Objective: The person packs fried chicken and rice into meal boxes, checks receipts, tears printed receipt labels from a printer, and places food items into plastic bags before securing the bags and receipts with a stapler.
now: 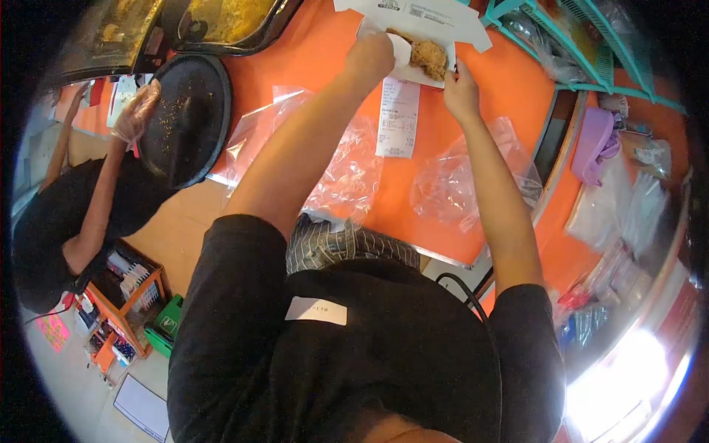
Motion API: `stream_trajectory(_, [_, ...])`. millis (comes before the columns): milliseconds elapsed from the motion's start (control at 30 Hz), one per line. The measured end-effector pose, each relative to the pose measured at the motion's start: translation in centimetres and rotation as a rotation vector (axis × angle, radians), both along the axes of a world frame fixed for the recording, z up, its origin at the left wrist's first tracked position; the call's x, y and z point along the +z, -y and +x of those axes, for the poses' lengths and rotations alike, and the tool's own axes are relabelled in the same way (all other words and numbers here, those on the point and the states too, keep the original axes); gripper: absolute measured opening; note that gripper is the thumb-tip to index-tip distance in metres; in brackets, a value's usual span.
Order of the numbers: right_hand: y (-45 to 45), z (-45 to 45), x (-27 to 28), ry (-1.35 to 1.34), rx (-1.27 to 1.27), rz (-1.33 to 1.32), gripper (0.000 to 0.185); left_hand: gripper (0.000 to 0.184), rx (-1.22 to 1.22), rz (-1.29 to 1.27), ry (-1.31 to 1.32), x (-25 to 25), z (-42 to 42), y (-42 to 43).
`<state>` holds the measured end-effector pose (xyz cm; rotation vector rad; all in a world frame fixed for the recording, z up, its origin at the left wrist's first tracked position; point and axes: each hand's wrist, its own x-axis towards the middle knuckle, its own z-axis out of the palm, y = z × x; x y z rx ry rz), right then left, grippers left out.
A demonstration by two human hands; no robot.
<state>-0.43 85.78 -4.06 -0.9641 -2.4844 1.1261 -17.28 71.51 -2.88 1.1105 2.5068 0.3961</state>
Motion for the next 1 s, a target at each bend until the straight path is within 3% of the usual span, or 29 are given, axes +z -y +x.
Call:
stream_trajectory(100, [-0.4,0.1,-1.3,-0.015,0.001,0.071,0.042,0.028,-0.051,0.102,-0.127,0.0,0.9,-0.5])
stream_trajectory(200, [-0.2,1.0,-1.2,-0.071,-0.087,-0.007,0.043,0.032,0.042,0.212,-0.005,0.3,1.3,-0.2])
stream_trajectory(233, [-0.3,1.2,-0.7,-0.100,-0.129,-0.057,0.043,0.034,0.062,0.383,-0.200,0.5,1.2,0.1])
stream_trajectory(300, [-0.4,1.2,1.4,-0.265,-0.350,0.217,0.045,0.037,0.092,0.735,-0.592,4.6,0.9,0.5])
stream_trajectory(333, [-0.7,1.0,2.6,-0.341,-0.458,0.355,0.047,0.055,0.175,0.611,-0.577,6.0,0.0,0.1])
stream_trajectory(400, [-3.2,-0.7,5.1,-0.436,-0.331,0.667,0.051,0.096,0.340,0.350,-0.534,8.3,-1.3,-0.1])
stream_trajectory(500, [-6.8,-3.2,7.6,-0.230,0.178,0.637,0.047,0.071,0.093,0.280,-0.320,9.7,-4.9,0.0])
stream_trajectory(600, [-9.3,-6.0,6.0,0.086,0.203,0.401,0.044,0.060,0.038,0.401,-0.065,6.6,-8.1,-0.7])
stream_trajectory(700, [-7.0,-6.4,10.1,0.065,0.079,-0.408,0.027,0.044,0.471,0.373,0.566,8.0,-6.5,-2.1])
stream_trajectory(800, [-9.2,-6.1,4.1,-0.203,0.178,-0.933,0.038,0.038,0.017,0.697,0.624,5.8,-6.1,-0.5])
stream_trajectory(900, [-6.6,-5.0,6.5,-0.382,0.227,-0.942,0.032,0.036,-0.069,0.657,0.393,0.9,-8.4,0.5])
stream_trajectory(1000, [-7.6,-5.9,4.4,-0.142,0.187,-0.541,0.032,0.028,0.109,0.627,0.574,-1.7,-10.7,0.0])
